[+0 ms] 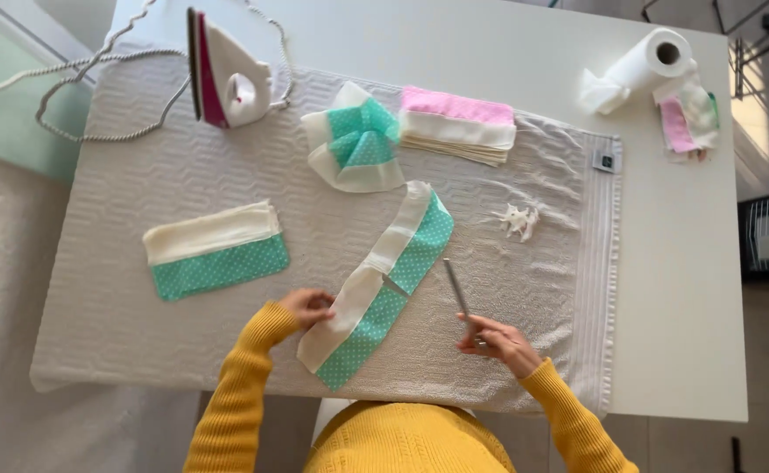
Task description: Cutting and ironing fabric pieces to prepare them for sewing.
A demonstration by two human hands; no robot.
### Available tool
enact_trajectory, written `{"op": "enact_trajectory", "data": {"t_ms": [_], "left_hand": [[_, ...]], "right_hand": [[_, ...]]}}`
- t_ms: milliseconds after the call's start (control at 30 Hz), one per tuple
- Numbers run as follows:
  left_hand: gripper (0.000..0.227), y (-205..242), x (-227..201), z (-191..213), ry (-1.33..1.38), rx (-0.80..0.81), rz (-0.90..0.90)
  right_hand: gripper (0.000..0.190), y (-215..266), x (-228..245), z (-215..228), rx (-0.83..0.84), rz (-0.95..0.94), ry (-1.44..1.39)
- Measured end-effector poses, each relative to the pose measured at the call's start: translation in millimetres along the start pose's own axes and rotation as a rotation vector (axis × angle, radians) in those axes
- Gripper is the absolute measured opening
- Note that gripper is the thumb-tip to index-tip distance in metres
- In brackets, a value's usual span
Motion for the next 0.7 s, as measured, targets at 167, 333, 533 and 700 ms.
{"op": "enact_trajectory", "data": {"t_ms": [167, 333, 533, 700], "left_hand": [[0.053, -33, -61, 10, -0.094, -0.203, 0.038], [0.051, -90, -37, 4, -0.056, -0.339, 0.057], [0.043, -69, -43, 1, 0.368, -0.313, -0.030], [0.037, -87, -28, -13, 0.580, -0.124, -0.066]], "right_hand": [[0.054, -28, 16, -48, 0.286, -0.017, 0.262], [0.034, -64, 28, -40, 0.228, -0.071, 0.569], [0.038, -91, 34, -53, 0.389, 0.004, 0.723], [0.049, -114, 27, -59, 0.541, -0.055, 0.667]]}}
Point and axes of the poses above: each hand's wrist, its own y-axis away from the middle knuckle, its own z-axis out of the back of the hand, x = y × z, the point moved 7 cm from there along -y, towards the middle knuckle, and after that the axes turned 3 degrees about -y, right-handed, at the moved point
